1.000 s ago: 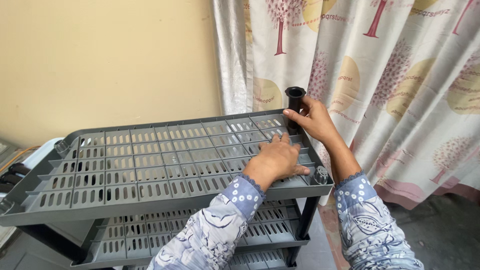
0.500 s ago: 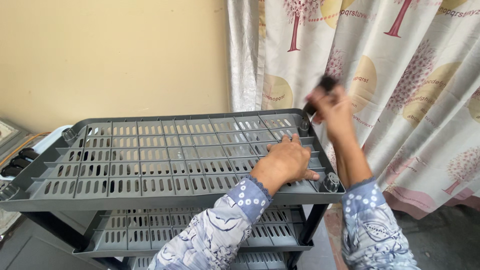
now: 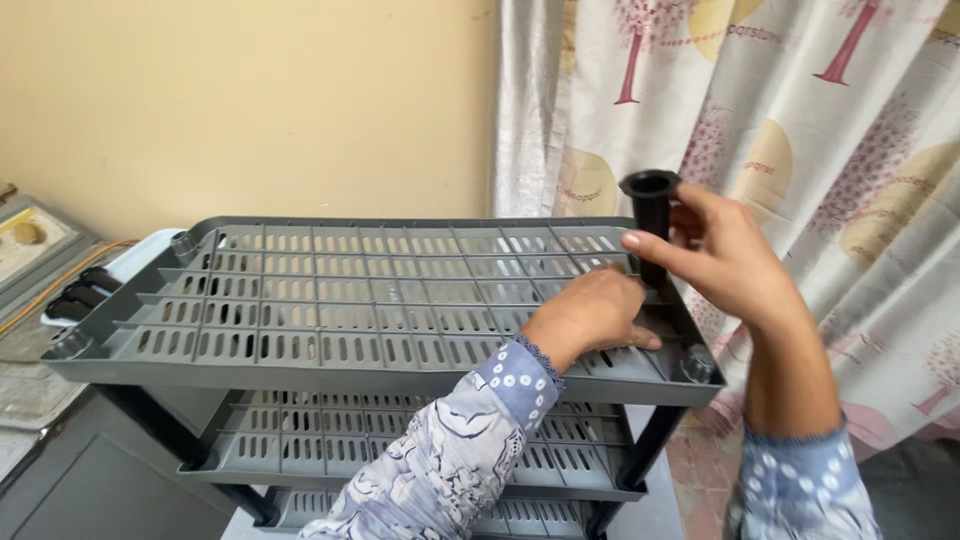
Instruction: The person disassembles a grey plastic multi-tier shelf rack by hand, pulling black cylindrical leg connectors off the shelf posts, separating the shelves from the frame, and stacking the shelves and connectors on the washing machine and a white tray.
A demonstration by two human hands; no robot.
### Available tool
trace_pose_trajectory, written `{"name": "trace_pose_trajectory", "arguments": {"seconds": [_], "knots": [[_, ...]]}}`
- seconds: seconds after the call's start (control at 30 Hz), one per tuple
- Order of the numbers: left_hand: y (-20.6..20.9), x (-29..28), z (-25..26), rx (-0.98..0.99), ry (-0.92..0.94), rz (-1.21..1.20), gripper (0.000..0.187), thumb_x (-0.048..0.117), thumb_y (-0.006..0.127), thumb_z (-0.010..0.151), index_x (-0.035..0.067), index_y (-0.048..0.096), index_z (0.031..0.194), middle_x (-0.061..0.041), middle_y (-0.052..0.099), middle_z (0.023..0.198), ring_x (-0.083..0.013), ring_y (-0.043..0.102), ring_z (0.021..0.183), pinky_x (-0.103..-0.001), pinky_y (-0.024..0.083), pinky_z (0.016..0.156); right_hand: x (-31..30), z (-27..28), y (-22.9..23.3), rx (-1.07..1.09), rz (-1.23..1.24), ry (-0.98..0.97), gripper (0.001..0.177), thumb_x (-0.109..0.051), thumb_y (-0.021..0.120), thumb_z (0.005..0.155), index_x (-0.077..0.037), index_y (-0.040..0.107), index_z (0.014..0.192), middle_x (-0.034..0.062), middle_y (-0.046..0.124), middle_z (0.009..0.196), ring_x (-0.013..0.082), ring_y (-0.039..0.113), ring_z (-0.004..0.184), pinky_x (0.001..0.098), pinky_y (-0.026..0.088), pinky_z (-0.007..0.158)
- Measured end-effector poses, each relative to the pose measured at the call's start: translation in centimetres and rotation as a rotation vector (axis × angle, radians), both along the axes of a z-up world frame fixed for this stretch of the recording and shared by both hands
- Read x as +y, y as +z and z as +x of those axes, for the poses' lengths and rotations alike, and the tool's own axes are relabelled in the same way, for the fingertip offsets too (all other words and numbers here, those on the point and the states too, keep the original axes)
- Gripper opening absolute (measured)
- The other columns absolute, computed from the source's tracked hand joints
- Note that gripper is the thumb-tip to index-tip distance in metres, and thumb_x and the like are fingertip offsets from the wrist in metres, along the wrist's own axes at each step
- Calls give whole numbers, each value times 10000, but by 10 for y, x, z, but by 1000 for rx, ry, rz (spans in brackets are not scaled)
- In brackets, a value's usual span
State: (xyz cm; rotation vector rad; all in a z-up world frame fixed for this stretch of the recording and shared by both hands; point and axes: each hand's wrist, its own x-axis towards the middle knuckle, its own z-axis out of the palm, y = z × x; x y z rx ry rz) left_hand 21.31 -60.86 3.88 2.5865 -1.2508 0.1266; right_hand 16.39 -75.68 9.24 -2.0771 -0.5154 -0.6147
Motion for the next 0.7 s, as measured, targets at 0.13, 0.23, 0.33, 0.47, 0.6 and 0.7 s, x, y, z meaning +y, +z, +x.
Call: {"name": "trace_pose_trajectory", "arguments": {"seconds": [0.13,0.23,0.33,0.47,0.6,0.7], "knots": [[12,39,-13,-10,43,-99,539,496,801,760,2,760,972,-198,732,1043,-361,705,1010,-475,556,867,23,-38,5,29,-114,-276,480,-268,818,834,-20,685,1223,35,724,864,118,647,680,300,533,588],[22,67,-27,-89,65,-174,516,480,815,731,3,752,917,-186,727,1019,-364,706,986,-480,566,817,49,-54,6,-3,-152,-360,455,-271,828,824,-37,710,1196,50,729,847,133,623,634,308,503,567],[27,102,-47,-127,98,-352,556,461,816,748,-15,703,1013,-200,724,1006,-378,707,966,-489,559,819,81,-64,3,26,-120,-387,426,-262,843,836,-31,716,1171,86,713,803,145,593,646,315,472,576],[35,157,-71,-165,62,-605,473,346,762,823,8,658,1137,-188,714,1046,-375,705,989,-488,561,818,130,-66,0,11,-46,-231,423,-229,816,856,-25,691,1205,68,718,802,106,639,655,280,493,579],[43,224,-93,-160,73,-692,422,257,716,870,15,625,1202,-174,706,1057,-382,697,992,-489,555,815,195,-71,0,-33,-17,-146,446,-205,816,851,-15,677,1229,56,724,878,104,627,699,269,509,606],[46,279,-110,-154,93,-752,410,212,690,885,21,612,1239,-178,696,1067,-393,685,988,-491,549,811,249,-76,4,-52,-6,-99,403,-199,808,870,-15,688,1208,58,727,888,104,642,741,273,521,632]]}}
